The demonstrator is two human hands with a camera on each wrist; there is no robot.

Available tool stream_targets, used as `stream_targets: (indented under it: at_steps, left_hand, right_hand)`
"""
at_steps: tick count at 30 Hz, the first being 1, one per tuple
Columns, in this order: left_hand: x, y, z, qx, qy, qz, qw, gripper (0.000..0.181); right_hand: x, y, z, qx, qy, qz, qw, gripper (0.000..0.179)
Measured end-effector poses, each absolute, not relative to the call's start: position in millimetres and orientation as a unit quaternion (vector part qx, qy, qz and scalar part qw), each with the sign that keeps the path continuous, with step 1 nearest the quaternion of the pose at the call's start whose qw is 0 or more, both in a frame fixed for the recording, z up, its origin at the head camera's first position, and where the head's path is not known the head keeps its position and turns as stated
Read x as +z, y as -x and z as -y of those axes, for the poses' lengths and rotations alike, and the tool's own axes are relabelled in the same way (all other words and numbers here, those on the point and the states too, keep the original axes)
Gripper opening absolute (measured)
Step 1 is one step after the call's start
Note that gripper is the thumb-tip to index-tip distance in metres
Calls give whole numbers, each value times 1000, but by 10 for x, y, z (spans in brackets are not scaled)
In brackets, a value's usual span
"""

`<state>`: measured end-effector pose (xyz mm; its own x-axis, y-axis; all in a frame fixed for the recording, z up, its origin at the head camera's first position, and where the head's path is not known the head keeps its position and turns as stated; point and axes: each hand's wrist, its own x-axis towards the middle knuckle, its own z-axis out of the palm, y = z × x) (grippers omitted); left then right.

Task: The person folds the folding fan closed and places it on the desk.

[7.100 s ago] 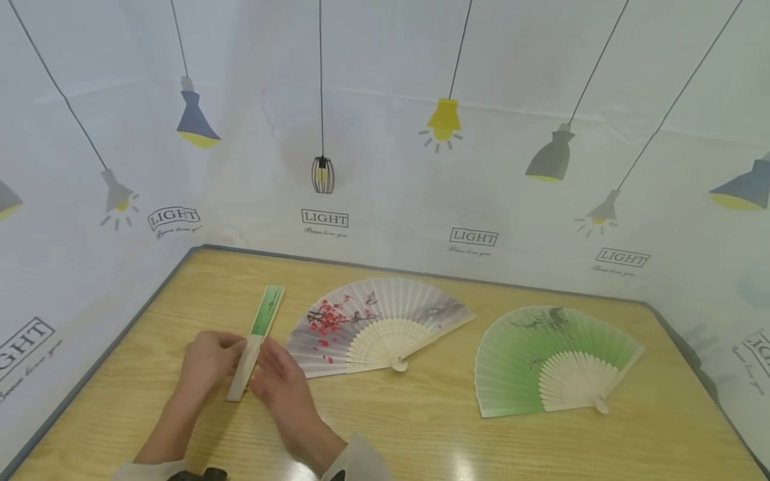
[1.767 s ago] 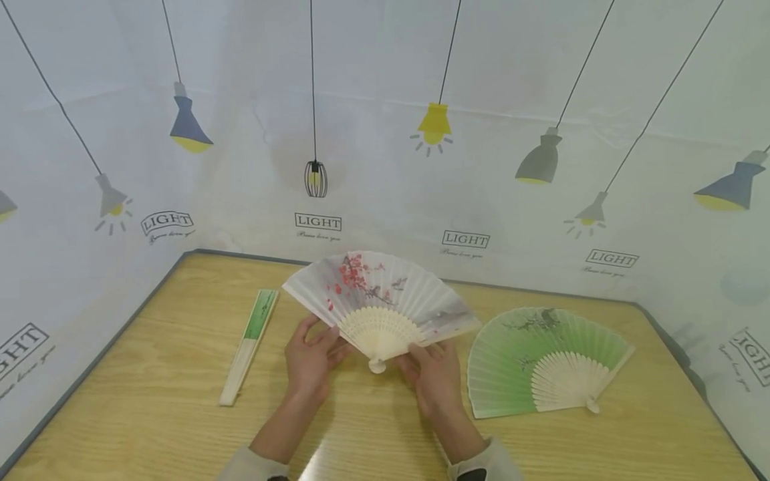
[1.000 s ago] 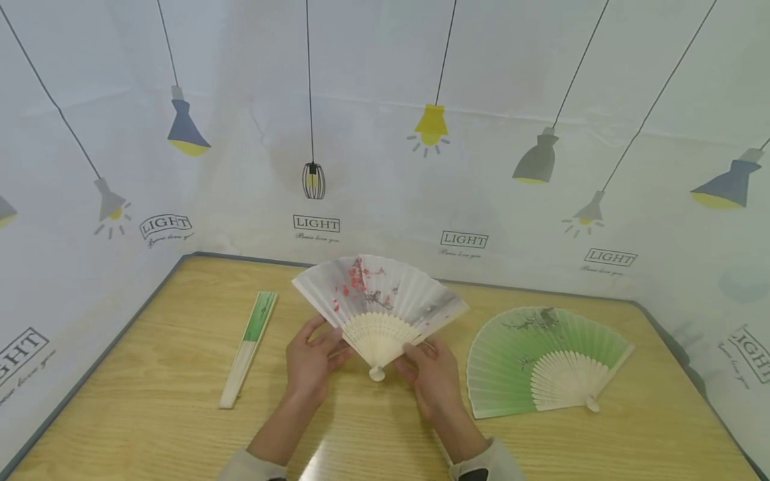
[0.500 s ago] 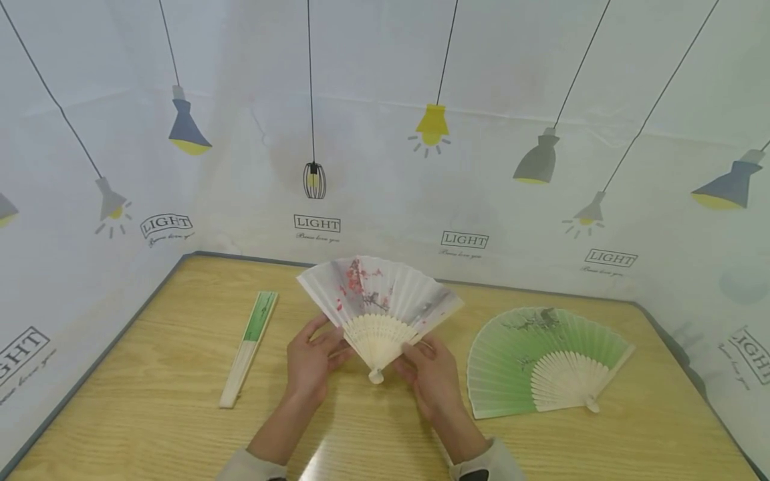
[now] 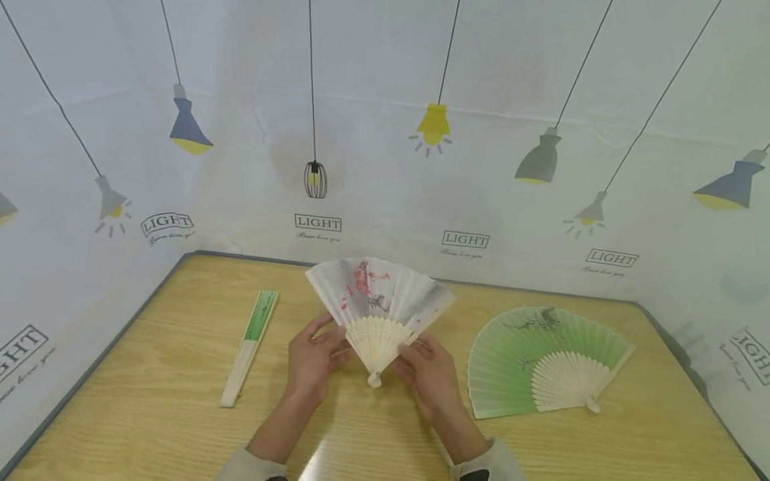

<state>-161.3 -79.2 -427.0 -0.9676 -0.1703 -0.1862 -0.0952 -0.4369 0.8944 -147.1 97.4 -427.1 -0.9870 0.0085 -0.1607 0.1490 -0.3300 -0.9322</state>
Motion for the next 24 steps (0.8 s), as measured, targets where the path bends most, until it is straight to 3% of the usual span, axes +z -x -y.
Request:
stream_targets:
  at_steps: [24]
  left_hand:
    - [-4266,1606,768,-830,-118,545,13,35]
  right_hand:
    - [-4247,1453,-970,-803,-38,-591,62,41]
